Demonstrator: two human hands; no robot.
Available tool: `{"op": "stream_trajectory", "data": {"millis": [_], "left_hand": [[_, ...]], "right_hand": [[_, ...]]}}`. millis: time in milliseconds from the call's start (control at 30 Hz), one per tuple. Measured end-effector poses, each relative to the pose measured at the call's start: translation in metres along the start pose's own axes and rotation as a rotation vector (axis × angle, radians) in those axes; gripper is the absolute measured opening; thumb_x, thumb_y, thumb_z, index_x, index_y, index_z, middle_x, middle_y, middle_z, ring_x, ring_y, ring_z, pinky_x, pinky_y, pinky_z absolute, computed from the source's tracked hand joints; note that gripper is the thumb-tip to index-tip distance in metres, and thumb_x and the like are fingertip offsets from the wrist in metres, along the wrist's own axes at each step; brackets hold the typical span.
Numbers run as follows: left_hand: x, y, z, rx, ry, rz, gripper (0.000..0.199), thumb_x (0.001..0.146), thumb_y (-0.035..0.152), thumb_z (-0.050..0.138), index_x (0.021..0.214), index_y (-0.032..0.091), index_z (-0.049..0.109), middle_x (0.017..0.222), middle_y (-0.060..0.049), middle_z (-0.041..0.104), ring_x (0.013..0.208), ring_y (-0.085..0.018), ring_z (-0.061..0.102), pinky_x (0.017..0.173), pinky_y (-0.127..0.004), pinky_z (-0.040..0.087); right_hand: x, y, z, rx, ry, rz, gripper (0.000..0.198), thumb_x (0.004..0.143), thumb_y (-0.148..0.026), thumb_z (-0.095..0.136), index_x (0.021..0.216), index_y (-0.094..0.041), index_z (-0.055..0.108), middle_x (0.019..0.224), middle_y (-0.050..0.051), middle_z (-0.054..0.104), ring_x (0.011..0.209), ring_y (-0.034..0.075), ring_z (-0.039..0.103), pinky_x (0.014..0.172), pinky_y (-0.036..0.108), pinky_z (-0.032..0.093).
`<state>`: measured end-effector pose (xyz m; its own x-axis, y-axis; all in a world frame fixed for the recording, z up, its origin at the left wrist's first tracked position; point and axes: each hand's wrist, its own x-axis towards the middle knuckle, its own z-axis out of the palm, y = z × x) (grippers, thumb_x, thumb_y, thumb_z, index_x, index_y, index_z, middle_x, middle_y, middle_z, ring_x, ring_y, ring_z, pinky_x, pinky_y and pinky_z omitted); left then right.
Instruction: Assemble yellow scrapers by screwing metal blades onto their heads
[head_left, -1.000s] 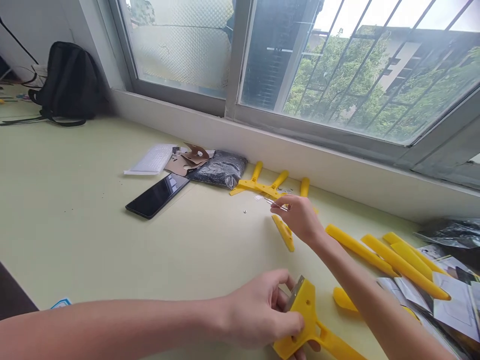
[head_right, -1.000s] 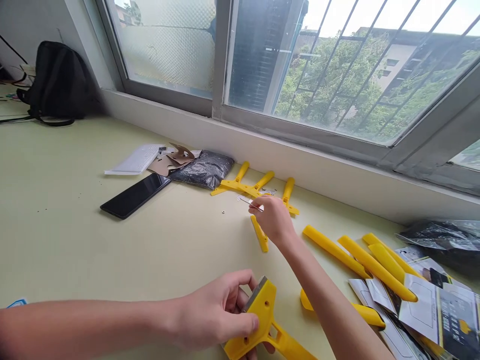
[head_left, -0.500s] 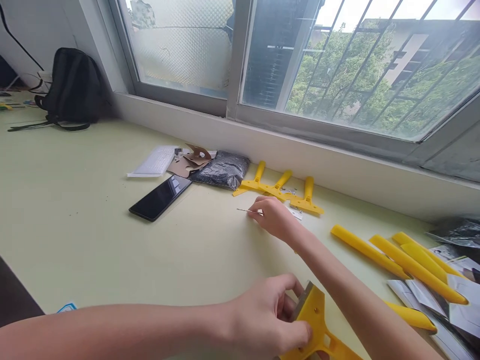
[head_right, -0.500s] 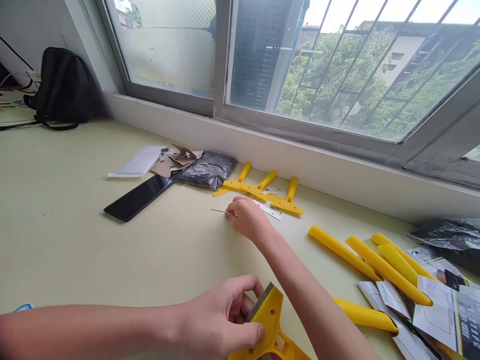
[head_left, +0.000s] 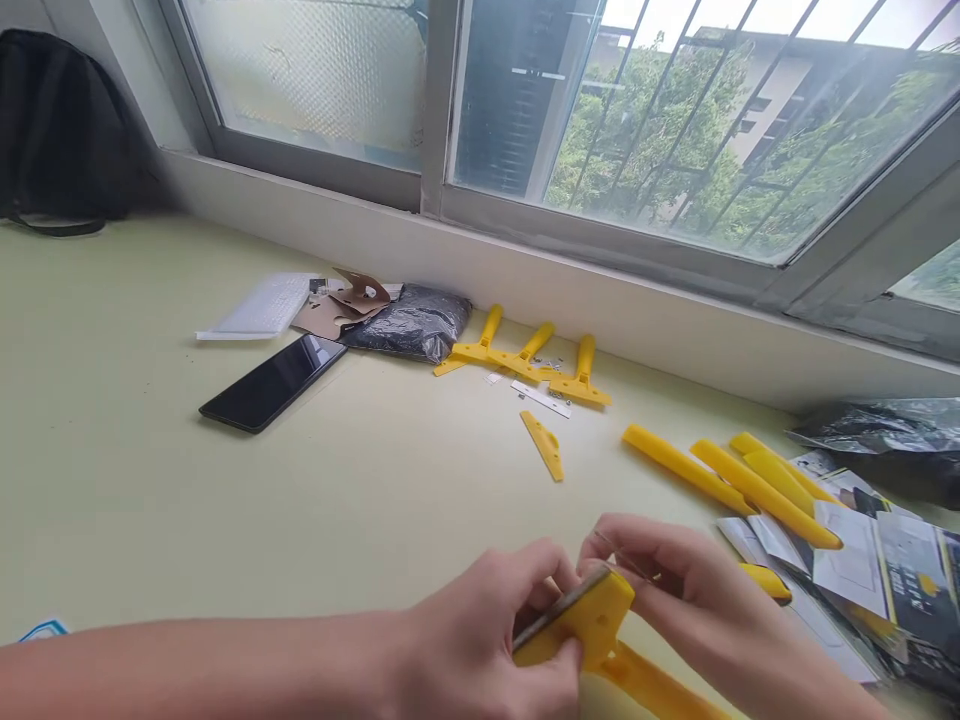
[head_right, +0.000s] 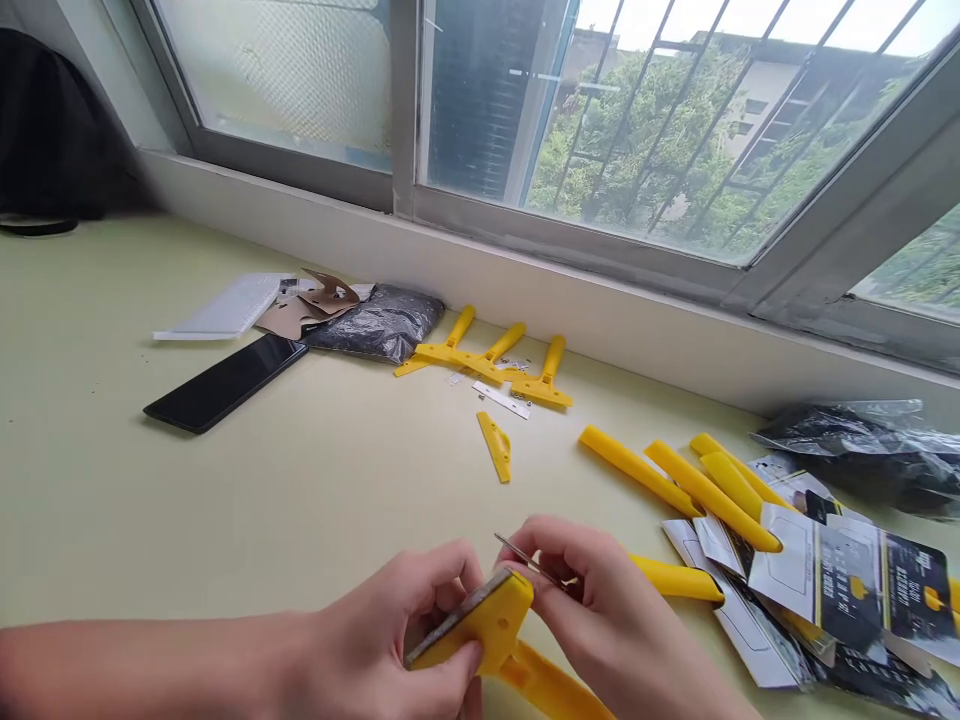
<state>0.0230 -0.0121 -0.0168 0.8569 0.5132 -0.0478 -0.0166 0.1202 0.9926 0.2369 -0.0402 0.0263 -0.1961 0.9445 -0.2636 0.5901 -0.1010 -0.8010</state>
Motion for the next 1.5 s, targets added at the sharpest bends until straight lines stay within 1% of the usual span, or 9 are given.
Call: {"op": "stream_trajectory", "data": {"millis": [133, 333, 467, 633, 733, 900, 1133, 1367, 1500], "left_hand": [[0.001, -0.003, 0.002, 0.0, 0.038, -0.044, 0.019, 0.093, 0.025, 0.058, 0.091, 0.02, 0.04, 0.08, -0.004, 0.066, 0.07, -0.016, 0.065, 0.058, -0.023, 0.045], [0.003, 0.0, 0.0, -0.038, 0.036, -0.1, 0.019, 0.096, 0.028, 0.056, 0.104, 0.019, 0.042, 0.088, -0.007, 0.068, 0.074, -0.018, 0.07, 0.057, -0.022, 0.048], [0.005, 0.002, 0.0, -0.066, 0.035, -0.118, 0.028, 0.096, 0.032, 0.059, 0.114, 0.02, 0.042, 0.089, -0.006, 0.068, 0.074, -0.018, 0.07, 0.057, -0.022, 0.05], [0.007, 0.001, 0.0, -0.182, 0.048, -0.144, 0.038, 0.096, 0.033, 0.06, 0.126, 0.021, 0.039, 0.091, -0.006, 0.067, 0.068, -0.016, 0.069, 0.058, -0.024, 0.053], [0.008, -0.001, -0.001, -0.228, 0.03, -0.137, 0.04, 0.096, 0.035, 0.06, 0.128, 0.021, 0.04, 0.095, -0.008, 0.068, 0.068, -0.016, 0.069, 0.06, -0.026, 0.055], [0.008, -0.002, -0.002, -0.224, 0.029, -0.129, 0.038, 0.095, 0.035, 0.061, 0.126, 0.021, 0.044, 0.089, -0.006, 0.066, 0.069, -0.016, 0.069, 0.064, -0.029, 0.057], [0.004, 0.001, 0.0, -0.113, 0.033, -0.119, 0.032, 0.096, 0.029, 0.059, 0.124, 0.022, 0.044, 0.085, -0.003, 0.066, 0.072, -0.017, 0.069, 0.069, -0.031, 0.057], [0.002, 0.003, 0.002, 0.001, 0.068, -0.084, 0.022, 0.093, 0.035, 0.061, 0.087, 0.016, 0.051, 0.08, -0.004, 0.061, 0.075, -0.022, 0.072, 0.064, -0.031, 0.055], [0.004, 0.003, 0.003, -0.05, 0.08, -0.118, 0.023, 0.095, 0.037, 0.061, 0.09, 0.016, 0.052, 0.081, -0.004, 0.063, 0.073, -0.02, 0.071, 0.065, -0.031, 0.055]], "right_hand": [[-0.01, 0.005, 0.01, 0.326, -0.064, 0.082, 0.039, 0.087, -0.059, 0.063, 0.084, -0.02, 0.069, 0.075, 0.001, 0.063, 0.071, 0.015, 0.052, 0.062, 0.025, 0.038], [-0.001, 0.001, 0.003, 0.494, -0.052, 0.319, 0.049, 0.071, -0.061, 0.081, 0.087, -0.017, 0.07, 0.065, -0.005, 0.049, 0.054, 0.005, 0.023, 0.049, 0.021, 0.016], [0.0, 0.015, 0.003, 0.652, -0.152, 0.371, 0.044, 0.075, -0.056, 0.081, 0.092, -0.018, 0.068, 0.07, -0.004, 0.047, 0.056, 0.005, 0.02, 0.051, 0.021, 0.014], [-0.007, 0.023, 0.004, 0.726, -0.098, 0.409, 0.044, 0.082, -0.06, 0.073, 0.079, -0.017, 0.065, 0.059, -0.007, 0.025, 0.056, 0.008, 0.012, 0.05, 0.023, 0.012], [-0.012, 0.018, 0.004, 0.704, -0.033, 0.402, 0.047, 0.084, -0.063, 0.068, 0.075, -0.018, 0.065, 0.062, -0.005, 0.028, 0.059, 0.01, 0.015, 0.051, 0.023, 0.016], [-0.016, -0.001, 0.005, 0.604, -0.053, 0.409, 0.042, 0.073, -0.059, 0.08, 0.09, -0.021, 0.073, 0.065, -0.005, 0.038, 0.059, 0.01, 0.023, 0.053, 0.023, 0.024], [-0.022, -0.005, 0.017, 0.671, -0.019, 0.379, 0.036, 0.071, -0.048, 0.084, 0.096, -0.022, 0.078, 0.079, 0.002, 0.069, 0.076, 0.016, 0.062, 0.065, 0.02, 0.045], [-0.029, 0.021, 0.025, 0.448, 0.093, 0.243, 0.04, 0.078, -0.054, 0.078, 0.103, -0.024, 0.078, 0.087, 0.007, 0.072, 0.086, 0.025, 0.066, 0.077, 0.03, 0.056], [-0.03, 0.014, 0.028, 0.478, 0.102, 0.204, 0.042, 0.08, -0.055, 0.076, 0.106, -0.023, 0.078, 0.089, 0.007, 0.073, 0.089, 0.027, 0.067, 0.082, 0.033, 0.058]]}}
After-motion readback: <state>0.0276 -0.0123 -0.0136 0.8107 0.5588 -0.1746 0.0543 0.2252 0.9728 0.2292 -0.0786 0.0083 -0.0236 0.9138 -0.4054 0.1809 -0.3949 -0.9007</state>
